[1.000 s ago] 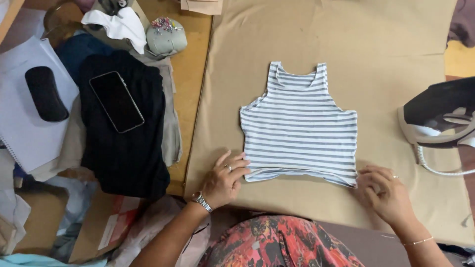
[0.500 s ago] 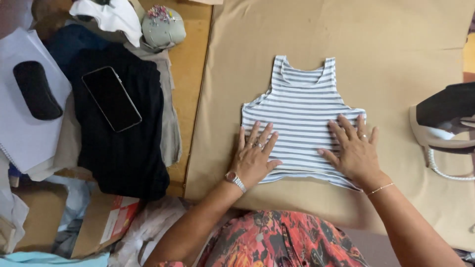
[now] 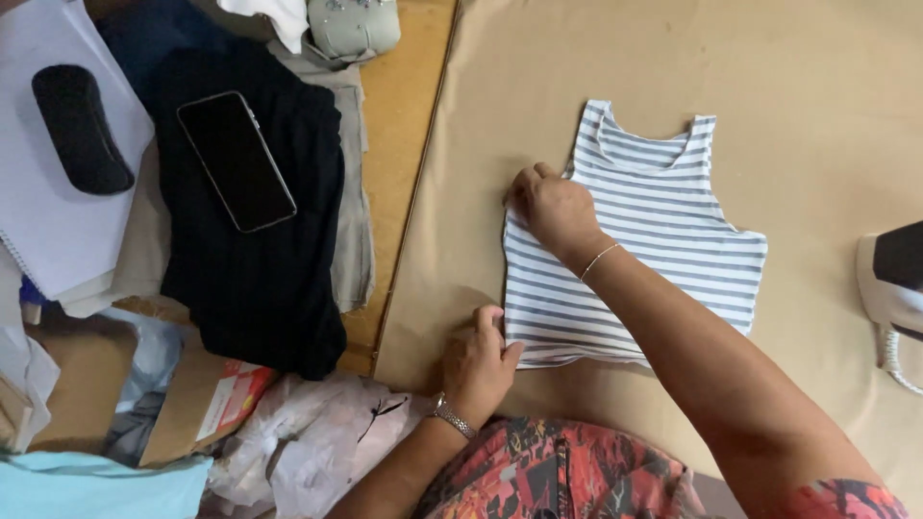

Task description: Ironing and smoothing a striped garment component on a work surface.

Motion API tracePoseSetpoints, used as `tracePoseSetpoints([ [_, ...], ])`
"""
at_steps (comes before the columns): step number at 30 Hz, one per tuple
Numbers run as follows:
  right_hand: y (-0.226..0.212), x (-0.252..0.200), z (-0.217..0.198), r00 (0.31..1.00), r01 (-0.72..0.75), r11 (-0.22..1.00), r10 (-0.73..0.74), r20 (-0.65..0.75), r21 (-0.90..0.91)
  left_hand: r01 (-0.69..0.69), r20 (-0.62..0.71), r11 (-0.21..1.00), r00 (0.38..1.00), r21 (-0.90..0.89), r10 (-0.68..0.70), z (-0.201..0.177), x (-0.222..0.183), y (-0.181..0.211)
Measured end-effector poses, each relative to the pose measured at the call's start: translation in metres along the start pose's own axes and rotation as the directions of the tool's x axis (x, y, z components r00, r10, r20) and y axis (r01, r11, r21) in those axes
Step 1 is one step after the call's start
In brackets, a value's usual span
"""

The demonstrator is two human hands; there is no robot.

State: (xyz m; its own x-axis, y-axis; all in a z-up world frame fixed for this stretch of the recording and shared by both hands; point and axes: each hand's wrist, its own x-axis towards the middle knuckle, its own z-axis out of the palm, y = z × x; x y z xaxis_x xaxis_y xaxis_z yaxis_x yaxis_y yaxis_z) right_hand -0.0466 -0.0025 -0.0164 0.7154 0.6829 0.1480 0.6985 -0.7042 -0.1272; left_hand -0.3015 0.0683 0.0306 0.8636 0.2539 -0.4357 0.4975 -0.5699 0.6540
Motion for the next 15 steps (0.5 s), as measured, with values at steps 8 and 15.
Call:
tracePoseSetpoints([
  [8, -0.013, -0.016, -0.051, 0.999, -0.023, 0.930, 0.005, 0.051, 0.366, -0.163, -0.123, 0.985, 0.978, 0.060, 0.169, 0.006, -0.023, -0.002],
  [15, -0.023, -0.105, -0.066, 0.917, 0.394, 0.859, -0.389, -0.083, 0.328, -0.288, -0.199, 0.902, 0.911, 0.322, 0.362, -0.006, -0.016, 0.007],
])
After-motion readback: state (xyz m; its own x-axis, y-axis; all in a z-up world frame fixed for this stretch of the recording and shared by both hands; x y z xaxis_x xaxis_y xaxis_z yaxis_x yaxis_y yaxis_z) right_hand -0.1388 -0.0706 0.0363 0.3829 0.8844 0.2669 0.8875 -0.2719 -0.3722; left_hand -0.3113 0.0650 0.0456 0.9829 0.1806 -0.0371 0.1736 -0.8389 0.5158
